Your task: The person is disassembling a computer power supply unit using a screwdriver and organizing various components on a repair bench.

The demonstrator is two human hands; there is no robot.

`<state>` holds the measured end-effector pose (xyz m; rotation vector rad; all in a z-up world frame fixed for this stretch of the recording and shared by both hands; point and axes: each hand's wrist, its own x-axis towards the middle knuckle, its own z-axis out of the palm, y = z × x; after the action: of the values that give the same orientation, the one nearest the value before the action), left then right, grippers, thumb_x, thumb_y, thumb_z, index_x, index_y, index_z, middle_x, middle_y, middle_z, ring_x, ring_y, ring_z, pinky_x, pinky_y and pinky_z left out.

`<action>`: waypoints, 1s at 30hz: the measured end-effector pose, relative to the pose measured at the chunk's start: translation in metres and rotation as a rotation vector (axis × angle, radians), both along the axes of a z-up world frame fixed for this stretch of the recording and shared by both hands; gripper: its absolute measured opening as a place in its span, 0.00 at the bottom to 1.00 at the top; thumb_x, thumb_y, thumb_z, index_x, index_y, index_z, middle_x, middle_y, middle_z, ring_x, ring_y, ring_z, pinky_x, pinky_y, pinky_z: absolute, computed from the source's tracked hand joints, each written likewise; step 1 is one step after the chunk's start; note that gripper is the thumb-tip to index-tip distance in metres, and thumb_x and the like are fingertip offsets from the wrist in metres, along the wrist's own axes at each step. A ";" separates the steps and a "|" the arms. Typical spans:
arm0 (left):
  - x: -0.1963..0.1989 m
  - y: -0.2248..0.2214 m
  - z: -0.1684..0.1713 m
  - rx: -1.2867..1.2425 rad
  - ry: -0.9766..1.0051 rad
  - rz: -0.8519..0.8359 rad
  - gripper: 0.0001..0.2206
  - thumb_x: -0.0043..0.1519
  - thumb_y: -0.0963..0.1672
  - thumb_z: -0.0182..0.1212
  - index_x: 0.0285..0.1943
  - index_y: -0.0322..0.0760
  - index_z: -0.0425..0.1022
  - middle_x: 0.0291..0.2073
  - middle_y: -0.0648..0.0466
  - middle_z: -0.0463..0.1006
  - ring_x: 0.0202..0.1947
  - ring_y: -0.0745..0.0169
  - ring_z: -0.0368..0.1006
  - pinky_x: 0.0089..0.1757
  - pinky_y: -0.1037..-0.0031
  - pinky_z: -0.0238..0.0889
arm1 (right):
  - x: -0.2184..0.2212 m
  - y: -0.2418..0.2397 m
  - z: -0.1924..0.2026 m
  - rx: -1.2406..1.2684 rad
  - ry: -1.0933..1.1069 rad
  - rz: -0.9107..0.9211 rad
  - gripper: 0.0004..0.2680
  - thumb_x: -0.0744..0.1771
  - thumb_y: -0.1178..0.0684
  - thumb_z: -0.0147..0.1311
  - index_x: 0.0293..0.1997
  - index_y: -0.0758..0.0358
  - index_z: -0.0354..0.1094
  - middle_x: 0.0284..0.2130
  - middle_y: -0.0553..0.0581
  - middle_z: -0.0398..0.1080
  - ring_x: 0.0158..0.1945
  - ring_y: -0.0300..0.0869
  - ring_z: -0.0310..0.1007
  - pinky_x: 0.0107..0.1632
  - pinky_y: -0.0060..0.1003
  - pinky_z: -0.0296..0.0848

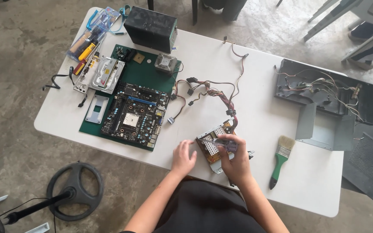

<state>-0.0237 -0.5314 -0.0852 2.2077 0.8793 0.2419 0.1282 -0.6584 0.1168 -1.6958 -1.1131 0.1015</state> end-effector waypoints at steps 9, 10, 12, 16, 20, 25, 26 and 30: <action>0.018 0.035 -0.018 -0.095 0.106 0.069 0.16 0.67 0.44 0.60 0.64 0.56 0.72 0.55 0.64 0.75 0.56 0.56 0.75 0.57 0.53 0.64 | 0.021 0.011 0.003 -0.011 0.058 0.051 0.13 0.71 0.59 0.56 0.60 0.68 0.58 0.48 0.60 0.77 0.52 0.54 0.81 0.43 0.46 0.82; 0.011 0.022 -0.019 -0.117 0.127 0.074 0.16 0.67 0.44 0.60 0.64 0.56 0.72 0.55 0.64 0.75 0.56 0.56 0.75 0.57 0.53 0.64 | 0.016 0.005 0.002 -0.033 0.078 0.056 0.13 0.71 0.59 0.56 0.60 0.68 0.58 0.48 0.60 0.77 0.52 0.54 0.81 0.43 0.46 0.82; 0.020 0.023 -0.015 -0.049 0.130 0.077 0.16 0.65 0.47 0.65 0.62 0.64 0.74 0.53 0.69 0.75 0.56 0.59 0.73 0.57 0.54 0.61 | 0.020 0.010 0.003 -0.062 0.016 0.065 0.13 0.72 0.57 0.56 0.61 0.69 0.56 0.49 0.60 0.76 0.51 0.53 0.81 0.44 0.45 0.83; 0.026 0.019 -0.008 -0.051 0.131 0.125 0.17 0.64 0.48 0.69 0.61 0.64 0.74 0.52 0.70 0.75 0.56 0.61 0.72 0.57 0.55 0.61 | 0.022 0.012 -0.001 -0.066 0.008 0.064 0.13 0.71 0.57 0.56 0.60 0.68 0.57 0.49 0.59 0.76 0.51 0.53 0.81 0.44 0.44 0.84; 0.027 0.020 0.006 -0.075 0.144 0.116 0.14 0.67 0.48 0.66 0.60 0.60 0.74 0.50 0.67 0.74 0.55 0.60 0.70 0.58 0.56 0.57 | 0.022 0.016 -0.003 -0.055 0.031 0.118 0.13 0.72 0.57 0.55 0.60 0.68 0.56 0.48 0.59 0.76 0.51 0.53 0.81 0.44 0.46 0.84; 0.031 0.020 0.011 -0.073 0.161 0.131 0.11 0.69 0.49 0.65 0.58 0.61 0.73 0.47 0.68 0.72 0.54 0.63 0.70 0.57 0.58 0.57 | 0.022 0.025 -0.008 -0.069 -0.029 0.152 0.14 0.70 0.59 0.57 0.60 0.68 0.56 0.48 0.57 0.75 0.51 0.53 0.81 0.45 0.46 0.85; 0.031 0.020 0.011 -0.067 0.153 0.137 0.10 0.69 0.49 0.65 0.58 0.61 0.73 0.47 0.68 0.72 0.53 0.64 0.70 0.57 0.59 0.57 | 0.022 0.025 -0.008 -0.077 -0.026 0.161 0.14 0.70 0.59 0.57 0.60 0.67 0.57 0.48 0.57 0.76 0.51 0.53 0.81 0.45 0.46 0.85; 0.033 0.020 0.005 -0.065 0.146 0.157 0.10 0.68 0.51 0.66 0.56 0.61 0.73 0.45 0.68 0.72 0.53 0.64 0.70 0.57 0.59 0.57 | 0.022 0.025 -0.011 -0.081 -0.062 0.161 0.14 0.70 0.59 0.58 0.60 0.66 0.57 0.47 0.56 0.75 0.50 0.53 0.81 0.47 0.48 0.84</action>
<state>0.0088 -0.5115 -0.0797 2.1193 1.1266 0.1258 0.1507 -0.6332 0.1063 -1.6887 -1.3064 0.1994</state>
